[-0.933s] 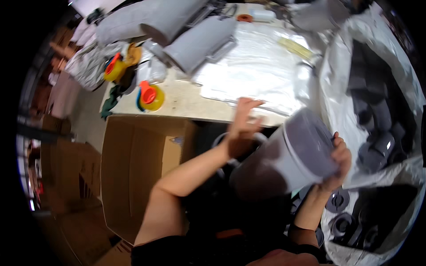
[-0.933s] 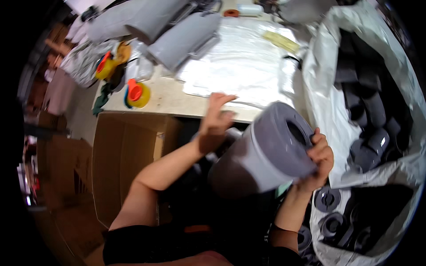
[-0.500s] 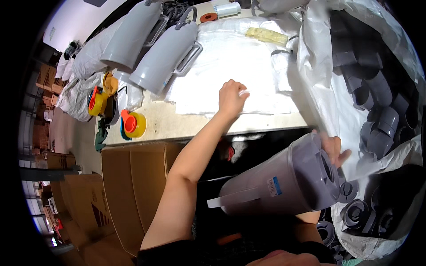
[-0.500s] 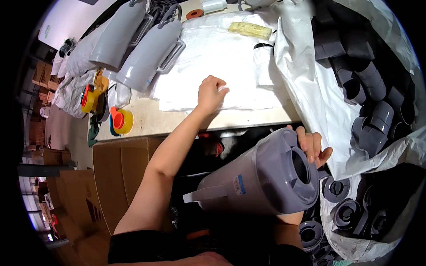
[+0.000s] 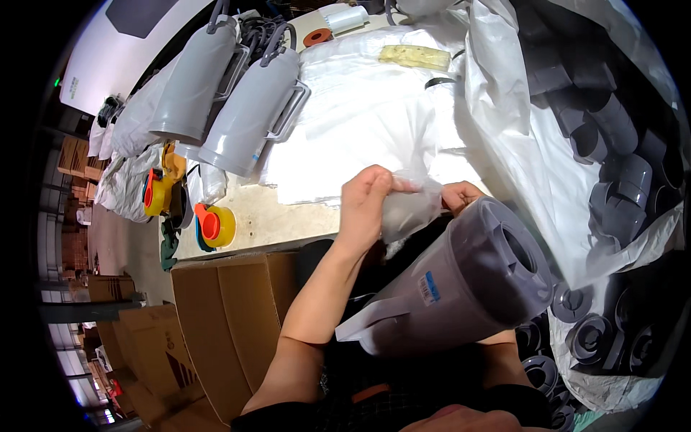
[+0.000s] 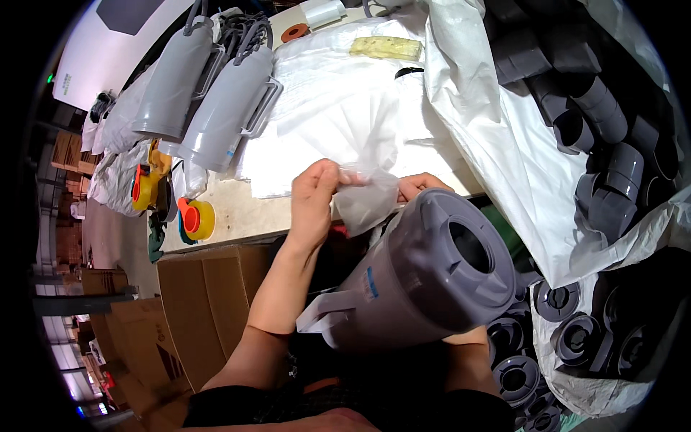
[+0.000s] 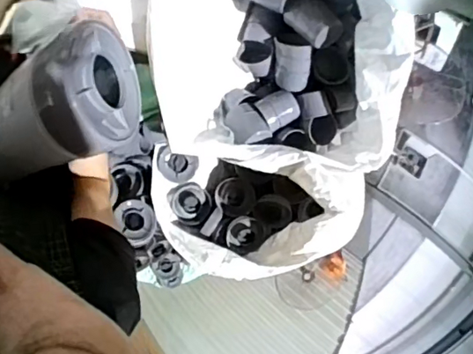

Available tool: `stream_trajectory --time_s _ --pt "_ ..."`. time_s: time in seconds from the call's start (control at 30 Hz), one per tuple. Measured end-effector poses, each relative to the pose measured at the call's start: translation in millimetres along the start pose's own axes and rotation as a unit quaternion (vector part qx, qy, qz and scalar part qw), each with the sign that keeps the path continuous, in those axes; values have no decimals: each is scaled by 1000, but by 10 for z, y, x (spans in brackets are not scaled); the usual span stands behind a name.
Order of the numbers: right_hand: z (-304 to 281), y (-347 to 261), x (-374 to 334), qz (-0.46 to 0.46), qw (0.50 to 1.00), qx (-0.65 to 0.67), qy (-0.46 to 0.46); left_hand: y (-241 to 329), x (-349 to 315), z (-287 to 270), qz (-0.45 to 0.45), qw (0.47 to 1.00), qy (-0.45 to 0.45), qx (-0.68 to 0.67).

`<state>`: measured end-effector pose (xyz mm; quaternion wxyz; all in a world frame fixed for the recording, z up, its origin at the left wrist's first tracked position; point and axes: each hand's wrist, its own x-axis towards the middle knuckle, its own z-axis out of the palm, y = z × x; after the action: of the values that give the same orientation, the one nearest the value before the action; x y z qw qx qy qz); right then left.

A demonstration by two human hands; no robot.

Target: The person assembles gray plastic components by attaching circular lids to cylindrical containers. They pick up a container and a lid, fit them together, and place the assembled unit into a cardboard box. The process is repeated multiple times in a repetitive assembly line fashion.

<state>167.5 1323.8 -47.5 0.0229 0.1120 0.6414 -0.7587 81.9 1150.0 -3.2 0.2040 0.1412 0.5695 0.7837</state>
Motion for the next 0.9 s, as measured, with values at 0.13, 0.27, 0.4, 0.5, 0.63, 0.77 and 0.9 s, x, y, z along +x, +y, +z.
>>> stream_trajectory --time_s 0.13,0.27,0.4,0.5,0.63,0.77,0.9 --pt "196 -348 -554 -140 987 59 57 113 -269 -72 89 931 -234 265" --pt "322 -603 -978 -249 958 -2 140 674 -357 -30 -52 918 -296 -259" --pt "115 -585 -1125 -288 915 46 278 1020 -245 244 -122 943 -227 208" --pt "112 -251 -1308 -291 888 66 351 939 -345 209 133 924 -345 98" --pt "550 491 -1758 -242 890 67 380 671 -1230 -502 434 735 -348 387" --pt "1071 1044 -2104 -159 942 28 296 507 -2145 -1334 389 735 -249 498" --pt "1404 1101 -1907 -110 989 -103 8 490 -3012 -1639 20 748 -419 514"
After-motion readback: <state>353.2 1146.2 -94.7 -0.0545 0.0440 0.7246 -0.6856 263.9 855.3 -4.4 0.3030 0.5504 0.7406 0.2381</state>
